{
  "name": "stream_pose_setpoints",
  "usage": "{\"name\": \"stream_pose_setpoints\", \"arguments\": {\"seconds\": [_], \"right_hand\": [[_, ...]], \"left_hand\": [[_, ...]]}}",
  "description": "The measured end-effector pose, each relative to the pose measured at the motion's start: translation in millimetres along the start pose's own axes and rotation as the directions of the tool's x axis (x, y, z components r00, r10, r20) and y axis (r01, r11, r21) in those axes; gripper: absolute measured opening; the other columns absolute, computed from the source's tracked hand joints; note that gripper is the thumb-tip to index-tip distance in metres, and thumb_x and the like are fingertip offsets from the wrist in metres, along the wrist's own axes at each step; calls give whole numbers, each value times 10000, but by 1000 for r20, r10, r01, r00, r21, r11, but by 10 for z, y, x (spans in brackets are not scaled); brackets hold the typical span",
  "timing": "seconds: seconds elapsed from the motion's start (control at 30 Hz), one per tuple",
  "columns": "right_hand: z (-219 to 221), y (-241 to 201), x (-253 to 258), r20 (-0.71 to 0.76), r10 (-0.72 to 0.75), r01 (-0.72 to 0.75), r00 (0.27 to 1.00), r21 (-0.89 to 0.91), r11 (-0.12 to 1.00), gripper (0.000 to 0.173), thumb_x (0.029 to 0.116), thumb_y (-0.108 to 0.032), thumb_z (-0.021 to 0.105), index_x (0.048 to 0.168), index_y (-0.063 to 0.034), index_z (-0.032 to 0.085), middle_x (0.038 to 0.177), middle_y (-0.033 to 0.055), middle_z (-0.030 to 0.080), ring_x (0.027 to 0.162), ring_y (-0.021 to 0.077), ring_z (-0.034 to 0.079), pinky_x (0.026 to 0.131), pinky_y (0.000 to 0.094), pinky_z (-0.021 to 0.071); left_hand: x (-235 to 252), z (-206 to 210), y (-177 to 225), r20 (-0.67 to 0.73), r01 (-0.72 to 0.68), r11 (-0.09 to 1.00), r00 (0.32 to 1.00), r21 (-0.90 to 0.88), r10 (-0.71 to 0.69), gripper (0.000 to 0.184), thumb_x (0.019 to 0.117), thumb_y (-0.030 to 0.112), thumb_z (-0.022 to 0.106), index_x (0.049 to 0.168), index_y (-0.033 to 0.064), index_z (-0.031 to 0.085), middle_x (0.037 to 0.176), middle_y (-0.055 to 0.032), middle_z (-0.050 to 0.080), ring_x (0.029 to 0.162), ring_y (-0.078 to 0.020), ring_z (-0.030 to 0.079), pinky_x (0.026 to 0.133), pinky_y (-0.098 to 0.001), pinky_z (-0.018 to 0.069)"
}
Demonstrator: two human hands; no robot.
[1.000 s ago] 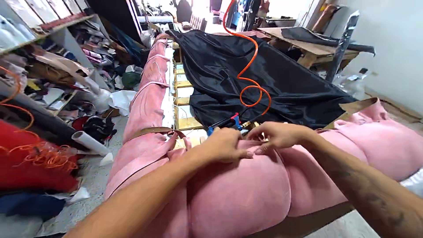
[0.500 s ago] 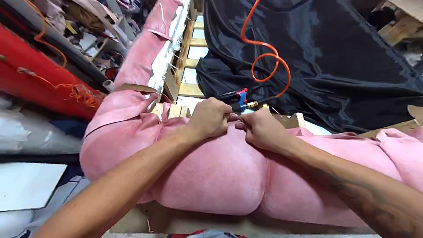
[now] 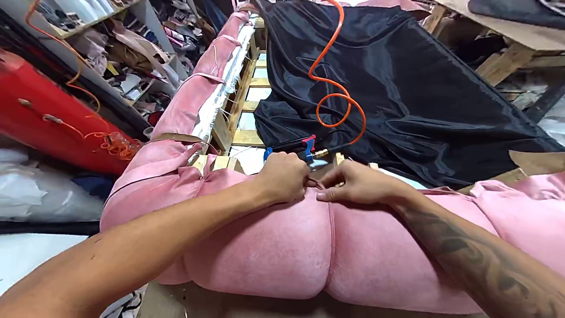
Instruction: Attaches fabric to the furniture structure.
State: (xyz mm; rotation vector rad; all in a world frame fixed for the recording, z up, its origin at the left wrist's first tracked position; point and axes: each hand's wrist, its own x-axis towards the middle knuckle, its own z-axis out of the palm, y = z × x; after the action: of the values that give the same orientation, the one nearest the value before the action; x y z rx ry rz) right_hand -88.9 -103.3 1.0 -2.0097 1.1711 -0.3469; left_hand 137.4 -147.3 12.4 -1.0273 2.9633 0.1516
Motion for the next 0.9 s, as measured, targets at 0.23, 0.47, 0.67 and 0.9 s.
{"name": "stream_pose_setpoints", "arguments": {"seconds": [0.23, 0.47, 0.67, 0.9], "right_hand": [[508, -268, 80, -372, -4, -159, 928, -408, 899, 117, 797, -147, 686, 710, -168, 609, 592, -9, 559, 564, 190, 601, 482, 423, 448], [42, -50, 514, -199, 396, -440, 896, -299, 846, 294, 999, -221, 631, 768, -49, 691, 740, 136, 659, 714, 322, 661, 646, 576, 521], [-398, -221, 226, -35, 213, -207, 976, 126, 970, 303, 1073, -322, 535, 994, -120, 746, 866, 18, 762, 736, 160, 745, 669, 380, 657], [-104, 120, 400, 351, 72, -192, 934, 320, 928, 111, 939, -215, 755, 1010, -136, 787, 920, -20, 745, 797, 82, 693, 706, 256, 603]], "left_hand": [[-61, 318, -120, -519, -296, 955, 815, 5, 255, 188, 937, 135, 570, 850, 73, 725, 672, -49, 608, 588, -228, 625, 461, -401, 444], [404, 288, -564, 104, 374, 904, 927, -209, -360, 330, 979, 355, 638, 1005, 39, 733, 1095, -225, 679, 1083, -426, 658, 853, -667, 534], [264, -105, -566, -109, -13, 835, 992, -550, -56, 320, 1024, 403, 613, 941, 146, 785, 812, 19, 733, 733, -104, 684, 709, -382, 581], [37, -78, -339, 412, 148, 920, 911, -364, 16, 314, 949, 534, 645, 876, 238, 722, 745, 62, 641, 686, -115, 632, 584, -415, 539]]}}
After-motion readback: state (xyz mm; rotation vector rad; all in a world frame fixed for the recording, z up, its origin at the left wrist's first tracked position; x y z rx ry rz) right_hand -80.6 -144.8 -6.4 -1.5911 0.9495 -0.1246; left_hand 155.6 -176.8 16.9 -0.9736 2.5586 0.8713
